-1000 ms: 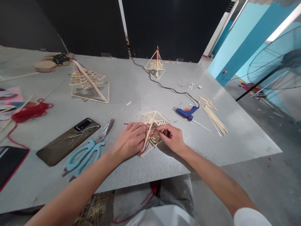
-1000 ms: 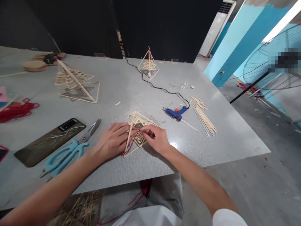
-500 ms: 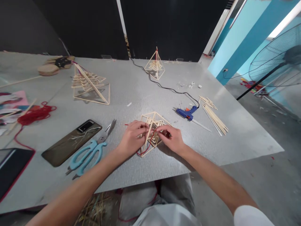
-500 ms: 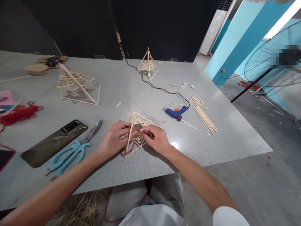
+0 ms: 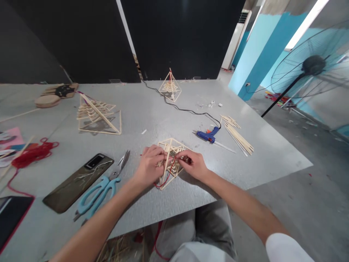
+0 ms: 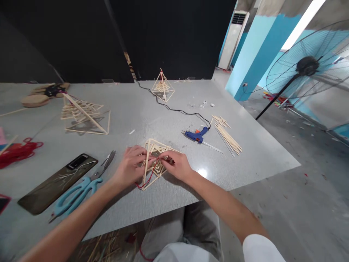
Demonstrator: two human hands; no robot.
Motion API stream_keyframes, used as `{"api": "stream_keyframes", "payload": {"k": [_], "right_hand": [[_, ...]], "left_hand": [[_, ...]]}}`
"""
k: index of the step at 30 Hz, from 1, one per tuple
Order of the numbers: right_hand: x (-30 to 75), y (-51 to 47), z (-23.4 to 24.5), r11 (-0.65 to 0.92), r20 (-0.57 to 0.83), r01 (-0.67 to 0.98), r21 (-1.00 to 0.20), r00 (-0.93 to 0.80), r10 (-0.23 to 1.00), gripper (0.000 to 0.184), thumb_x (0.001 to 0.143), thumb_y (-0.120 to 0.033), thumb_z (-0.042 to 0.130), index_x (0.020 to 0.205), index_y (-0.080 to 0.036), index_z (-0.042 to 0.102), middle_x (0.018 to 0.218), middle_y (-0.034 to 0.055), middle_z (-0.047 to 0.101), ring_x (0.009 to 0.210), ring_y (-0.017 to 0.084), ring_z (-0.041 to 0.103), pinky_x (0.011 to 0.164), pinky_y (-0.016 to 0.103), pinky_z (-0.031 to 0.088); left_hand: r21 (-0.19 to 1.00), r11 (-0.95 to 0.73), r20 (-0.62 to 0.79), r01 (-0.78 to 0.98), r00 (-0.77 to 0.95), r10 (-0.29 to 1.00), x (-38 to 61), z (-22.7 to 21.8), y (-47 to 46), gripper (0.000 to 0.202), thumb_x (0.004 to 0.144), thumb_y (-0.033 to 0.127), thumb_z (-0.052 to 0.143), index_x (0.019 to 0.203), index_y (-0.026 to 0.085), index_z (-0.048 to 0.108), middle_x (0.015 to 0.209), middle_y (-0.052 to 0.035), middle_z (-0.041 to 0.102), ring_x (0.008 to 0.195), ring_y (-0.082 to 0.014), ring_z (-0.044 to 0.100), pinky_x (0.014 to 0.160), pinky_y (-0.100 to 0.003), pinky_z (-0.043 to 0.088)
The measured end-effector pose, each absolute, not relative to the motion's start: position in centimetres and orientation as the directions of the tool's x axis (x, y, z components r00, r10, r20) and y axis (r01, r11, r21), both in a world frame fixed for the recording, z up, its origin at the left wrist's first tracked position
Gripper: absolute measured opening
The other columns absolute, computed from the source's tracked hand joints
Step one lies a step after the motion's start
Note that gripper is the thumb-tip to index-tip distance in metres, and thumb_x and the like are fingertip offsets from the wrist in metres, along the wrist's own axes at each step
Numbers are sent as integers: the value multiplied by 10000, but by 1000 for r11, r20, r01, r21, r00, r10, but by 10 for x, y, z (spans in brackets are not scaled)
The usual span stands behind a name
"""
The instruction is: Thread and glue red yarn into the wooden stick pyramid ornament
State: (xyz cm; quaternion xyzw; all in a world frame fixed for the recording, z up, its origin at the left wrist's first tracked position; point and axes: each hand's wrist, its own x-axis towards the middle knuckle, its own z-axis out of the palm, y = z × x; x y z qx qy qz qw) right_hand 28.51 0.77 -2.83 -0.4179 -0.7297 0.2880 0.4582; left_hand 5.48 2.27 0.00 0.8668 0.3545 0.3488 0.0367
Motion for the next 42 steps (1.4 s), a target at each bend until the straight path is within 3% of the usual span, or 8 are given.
{"api": "stream_keyframes", "payload": {"k": [5,9,13,18,30,38,42], "right_hand": [[287,8,-25,500,439,365,-785,-241,866,146,957,-272,660,1040,-236,775,946,30,808,706,133,695,657,231,551],[292,10,-23,639,545,353,-684,-336,768,136,980,-228,624,1052,-234,738,990,48,794,851,165,741,772,276,596],[298,10,-21,724,608,342,-599,-394,689,130,1013,-189,604,1081,-241,702,1032,61,782,942,180,754,834,308,620],[300,2,-18,737,601,401,-544,-427,676,258,1005,-129,597,1215,-267,654,1145,68,775,1023,185,759,836,300,638],[299,-4,-9,711,570,426,-559,-425,703,322,976,-76,575,1239,-248,641,1167,75,765,1054,187,760,888,314,654],[297,-3,-14,711,590,436,-552,-399,702,267,973,-95,576,1173,-247,666,1164,75,775,1057,187,771,898,320,656],[305,-4,-11,792,706,366,-489,-367,606,291,972,-76,564,1180,-252,665,1105,62,793,1011,177,782,825,287,646]], "left_hand": [[256,-764,624,592,503,598,56,-1,21,258,1056,205,648,864,219,820,819,-36,718,905,-214,632,799,-370,392],[239,-765,677,598,463,573,57,-2,18,265,1054,208,668,825,216,801,804,-24,721,873,-206,626,779,-363,391],[233,-767,696,598,448,561,59,-2,14,175,1021,184,714,866,202,792,896,-31,769,932,-218,653,816,-366,426],[190,-758,690,624,465,555,59,4,10,120,1021,147,690,946,193,772,995,-44,790,981,-230,680,858,-376,464],[-53,-866,532,497,748,397,35,17,14,154,1082,140,574,1156,158,708,1132,-77,775,1100,-263,669,918,-391,494],[2,-869,542,496,729,417,38,13,14,182,1084,148,565,1056,166,744,1120,-73,774,1107,-265,664,923,-401,516],[22,-881,575,473,715,398,38,8,15,171,1067,154,600,1019,166,764,1126,-88,781,1130,-276,658,927,-401,532]]}}
